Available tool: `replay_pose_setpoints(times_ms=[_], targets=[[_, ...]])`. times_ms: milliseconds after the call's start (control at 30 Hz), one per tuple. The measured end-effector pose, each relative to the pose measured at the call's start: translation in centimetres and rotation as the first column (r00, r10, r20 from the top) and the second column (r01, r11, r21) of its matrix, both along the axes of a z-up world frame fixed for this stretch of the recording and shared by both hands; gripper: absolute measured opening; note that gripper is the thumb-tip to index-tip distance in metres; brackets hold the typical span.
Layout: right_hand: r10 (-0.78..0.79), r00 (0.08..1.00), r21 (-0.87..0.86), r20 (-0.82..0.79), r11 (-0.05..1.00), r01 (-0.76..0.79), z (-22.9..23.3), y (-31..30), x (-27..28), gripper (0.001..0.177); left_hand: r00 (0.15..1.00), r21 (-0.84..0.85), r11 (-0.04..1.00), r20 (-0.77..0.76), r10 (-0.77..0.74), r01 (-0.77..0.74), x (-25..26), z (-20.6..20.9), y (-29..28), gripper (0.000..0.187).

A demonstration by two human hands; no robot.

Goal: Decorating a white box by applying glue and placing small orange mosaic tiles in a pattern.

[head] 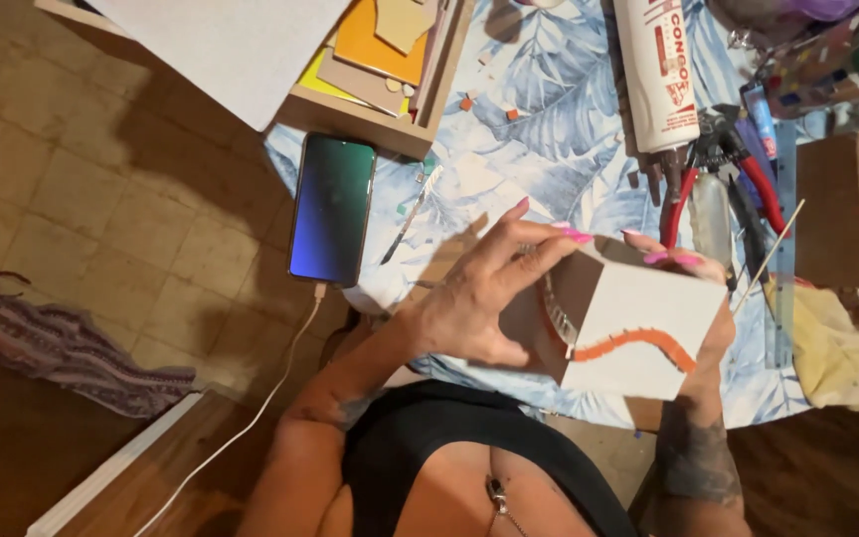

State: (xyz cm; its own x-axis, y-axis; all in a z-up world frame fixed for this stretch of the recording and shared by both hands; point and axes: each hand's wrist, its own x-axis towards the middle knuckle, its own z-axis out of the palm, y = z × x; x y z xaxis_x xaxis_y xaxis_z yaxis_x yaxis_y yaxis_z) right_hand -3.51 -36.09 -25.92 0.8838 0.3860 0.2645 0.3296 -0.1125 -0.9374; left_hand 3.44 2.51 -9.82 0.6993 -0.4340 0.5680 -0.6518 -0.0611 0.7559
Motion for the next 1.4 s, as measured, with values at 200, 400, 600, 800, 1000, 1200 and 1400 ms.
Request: replay_pose_setpoints(times_ms=[200,400,600,800,1000,1200,1400], targets=[[0.054,0.999,-0.034,-0.006,0.998,-0.054,0.0,-0.2,3.0,0.042,0.999,0.048,0.998,-0.038,0.031,-0.029,0.8,0.8,0.6,0.092],[0.107,0.994,-0.061,-0.035,0.992,-0.109,0.1,0.9,4.8,0.043,0.994,0.014,1.000,-0.107,-0.022,0.024,0.8,0.0,0.5,0.091],[0.096,0.995,-0.102,-0.032,0.990,-0.099,0.2,1.9,5.1,0.044,0.996,0.051,0.998,-0.090,-0.018,0.022,1.1,-0.5,0.7,0.098],[0.030,0.999,-0.158,-0.024,0.987,-0.033,0.4,2.1,3.8,0.045,0.998,0.158,0.987,-0.055,0.005,0.004,1.6,0.7,1.5,0.094],[-0.183,0.983,-0.229,0.022,0.956,0.183,0.7,1.1,0.0,0.046,0.994,0.165,0.986,-0.107,-0.017,0.034,2.5,1.1,0.9,0.092],[-0.244,0.969,-0.278,0.025,0.930,0.242,1.1,0.7,-0.1,0.047,0.987,0.101,0.995,-0.160,0.015,0.002,2.2,1.1,0.3,0.088],[-0.238,0.970,-0.371,0.045,0.898,0.238,3.0,-0.6,1.7,0.049,0.999,0.055,0.998,-0.026,0.045,-0.043,1.7,3.0,-0.9,0.086]])
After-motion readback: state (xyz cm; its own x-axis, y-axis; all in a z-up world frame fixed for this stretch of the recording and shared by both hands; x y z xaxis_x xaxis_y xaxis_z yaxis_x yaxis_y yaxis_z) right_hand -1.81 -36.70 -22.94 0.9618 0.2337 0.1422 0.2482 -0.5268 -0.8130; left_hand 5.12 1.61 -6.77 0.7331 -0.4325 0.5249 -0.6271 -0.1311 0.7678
